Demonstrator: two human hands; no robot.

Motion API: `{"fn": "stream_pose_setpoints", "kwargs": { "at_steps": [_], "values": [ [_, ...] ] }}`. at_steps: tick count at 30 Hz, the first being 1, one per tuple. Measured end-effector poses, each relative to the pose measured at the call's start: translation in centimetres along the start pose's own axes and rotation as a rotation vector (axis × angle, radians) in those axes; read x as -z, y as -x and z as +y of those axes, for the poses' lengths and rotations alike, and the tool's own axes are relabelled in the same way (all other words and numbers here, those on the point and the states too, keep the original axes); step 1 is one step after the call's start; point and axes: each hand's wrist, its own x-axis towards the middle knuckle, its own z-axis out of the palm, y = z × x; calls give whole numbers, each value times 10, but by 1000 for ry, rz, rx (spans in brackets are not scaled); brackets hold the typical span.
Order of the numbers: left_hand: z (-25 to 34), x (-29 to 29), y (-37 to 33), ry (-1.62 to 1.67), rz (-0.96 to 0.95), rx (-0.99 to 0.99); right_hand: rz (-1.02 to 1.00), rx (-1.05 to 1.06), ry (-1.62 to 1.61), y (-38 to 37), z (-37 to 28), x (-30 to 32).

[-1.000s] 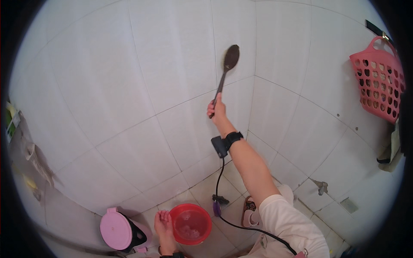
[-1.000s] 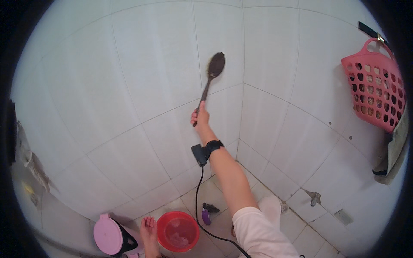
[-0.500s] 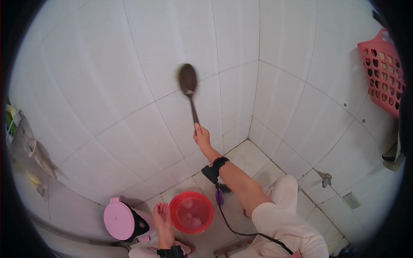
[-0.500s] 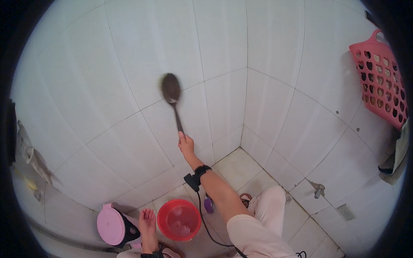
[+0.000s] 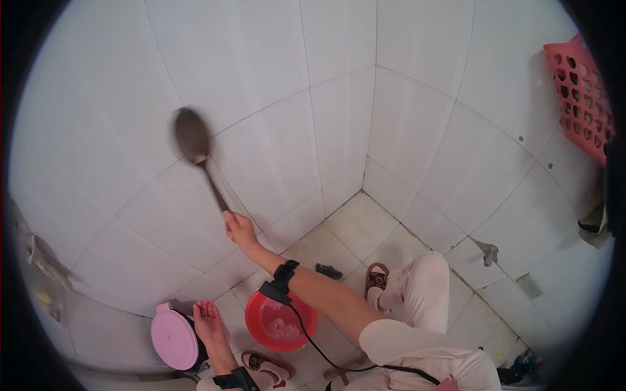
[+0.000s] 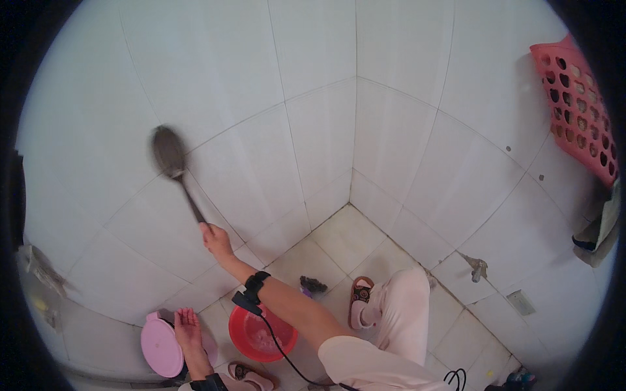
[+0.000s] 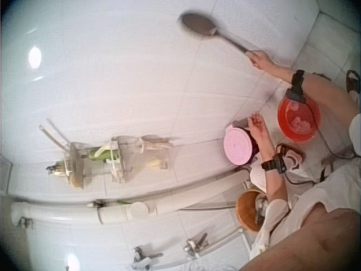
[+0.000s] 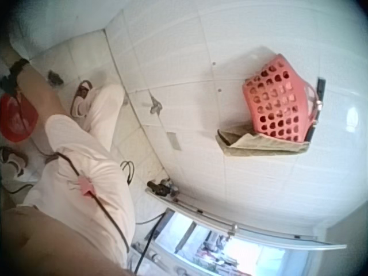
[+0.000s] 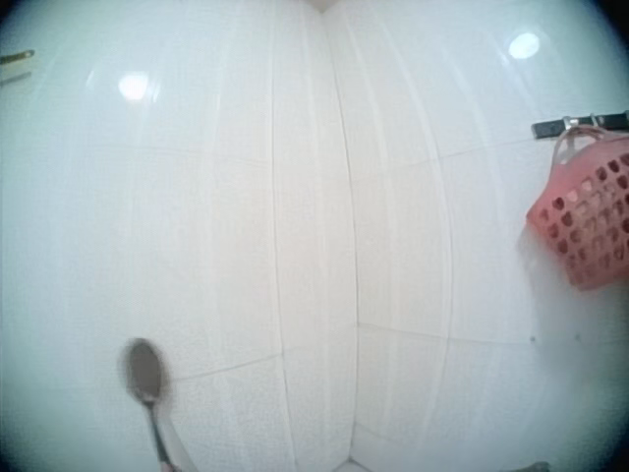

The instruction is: The person scrubs the white tiled walls of a bathroom using a large brush, repeatedly dipping the brush into a red bucket containing water on the floor.

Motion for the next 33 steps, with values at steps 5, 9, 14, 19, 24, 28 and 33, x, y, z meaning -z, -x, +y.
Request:
{"fn": "stream_pose_setpoints", "kwargs": {
  "at_steps": [5,9,14,19,24,28,33],
  "values": [
    [6,3,2,-4,63,-14,214,4,-87,-13,26,23],
    [13,4,6,3,57,-3,515,-206,-490,-20,63,80],
    [6,-13,7,18,3,18,501,-375,-919,-30,74,111],
    [17,-9,6,31,-42,13,216,-222,-518,-10,57,22],
    [29,2,4,31,-40,-41,-84,232,138,-27,9,-27],
    [23,5,7,14,39,-41,125,334,53,-82,-31,12],
    [26,8,11,-21,72,-29,419,-90,-567,-102,-17,134]
  ]
}}
